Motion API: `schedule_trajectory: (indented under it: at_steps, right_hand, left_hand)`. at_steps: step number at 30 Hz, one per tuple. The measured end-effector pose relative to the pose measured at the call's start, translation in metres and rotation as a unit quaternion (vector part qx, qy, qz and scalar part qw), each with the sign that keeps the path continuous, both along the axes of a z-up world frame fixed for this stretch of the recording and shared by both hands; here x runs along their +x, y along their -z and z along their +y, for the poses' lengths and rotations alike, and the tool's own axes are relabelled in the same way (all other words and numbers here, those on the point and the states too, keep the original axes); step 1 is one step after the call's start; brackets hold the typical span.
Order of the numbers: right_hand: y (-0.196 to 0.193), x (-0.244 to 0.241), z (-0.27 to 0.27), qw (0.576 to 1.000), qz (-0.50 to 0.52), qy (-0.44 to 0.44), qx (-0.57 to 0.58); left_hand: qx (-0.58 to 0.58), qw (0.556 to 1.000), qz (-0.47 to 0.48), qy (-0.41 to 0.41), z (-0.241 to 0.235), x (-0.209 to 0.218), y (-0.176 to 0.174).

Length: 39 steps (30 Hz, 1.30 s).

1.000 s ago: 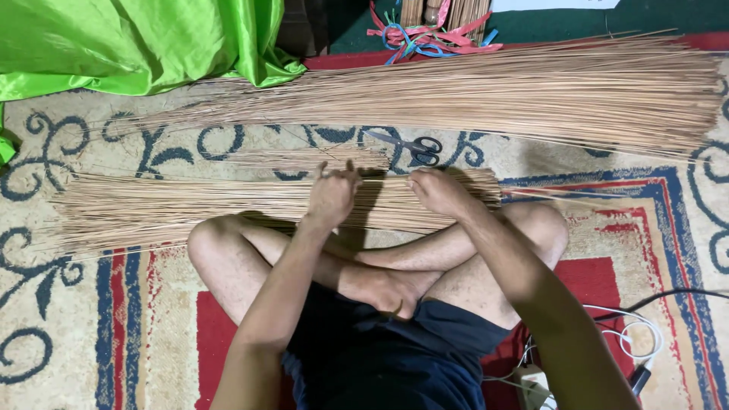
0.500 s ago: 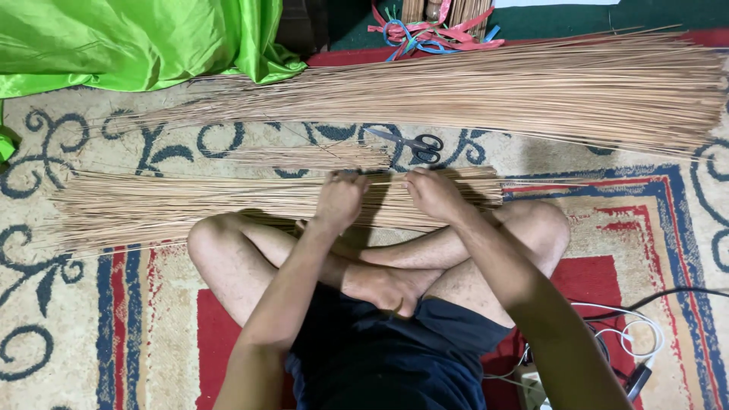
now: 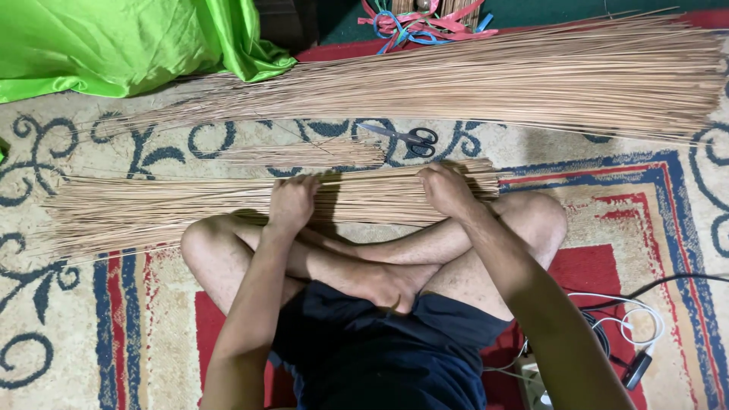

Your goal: Trimming and aligning thin wooden sticks to form a bundle

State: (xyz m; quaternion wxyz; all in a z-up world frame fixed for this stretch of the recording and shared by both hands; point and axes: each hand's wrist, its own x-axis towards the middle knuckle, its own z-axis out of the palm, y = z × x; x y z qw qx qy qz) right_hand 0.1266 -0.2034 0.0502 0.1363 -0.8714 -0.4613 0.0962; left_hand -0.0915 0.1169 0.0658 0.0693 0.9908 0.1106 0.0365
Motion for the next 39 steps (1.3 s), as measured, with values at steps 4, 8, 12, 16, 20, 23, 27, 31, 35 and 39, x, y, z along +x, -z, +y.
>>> schedule_trajectory:
  at_steps: [4,8,12,16,20,23,27,31,35,39]
  right_hand:
    - [-0.003,-0.009,-0.006,0.999,-0.004,0.026,0.024]
    - [0.001,-0.017,-0.013,0.998,-0.010,0.050,0.039]
    - [0.013,-0.018,-0.014,0.998,-0.008,0.057,0.032]
    - [0.010,-0.025,-0.014,0.997,0.030,0.070,0.029]
    - [0.006,-0.024,-0.011,0.997,0.025,0.065,0.036]
    - [0.004,-0.022,-0.010,0.997,0.020,0.062,0.033]
    - [0.011,-0.019,-0.009,0.997,0.015,0.074,0.033]
    - [0.008,-0.017,-0.010,0.993,0.019,0.099,0.058]
    - [-0.001,0.007,-0.016,0.938,0.004,0.311,0.151]
    - [-0.024,0.051,-0.040,0.764,0.225,0.604,-0.015]
  left_hand:
    - [-0.009,1.000,0.017,-0.010,0.018,-0.020,0.017]
    - [-0.070,0.997,0.028,-0.009,0.014,-0.023,0.026]
    - [-0.100,0.994,0.032,-0.021,0.006,-0.025,0.011]
    - [-0.094,0.994,0.041,-0.030,0.008,-0.026,0.022]
    - [-0.076,0.995,0.053,-0.032,0.012,-0.024,0.041]
    - [-0.055,0.996,0.066,-0.031,0.011,-0.022,0.042]
    - [-0.033,0.996,0.071,-0.032,0.012,-0.021,0.041]
    - [-0.035,0.997,0.058,-0.034,0.013,-0.017,0.044]
    - [-0.050,0.996,0.045,-0.052,0.009,-0.016,0.029]
    - [-0.082,0.993,0.045,-0.069,0.005,-0.011,0.025]
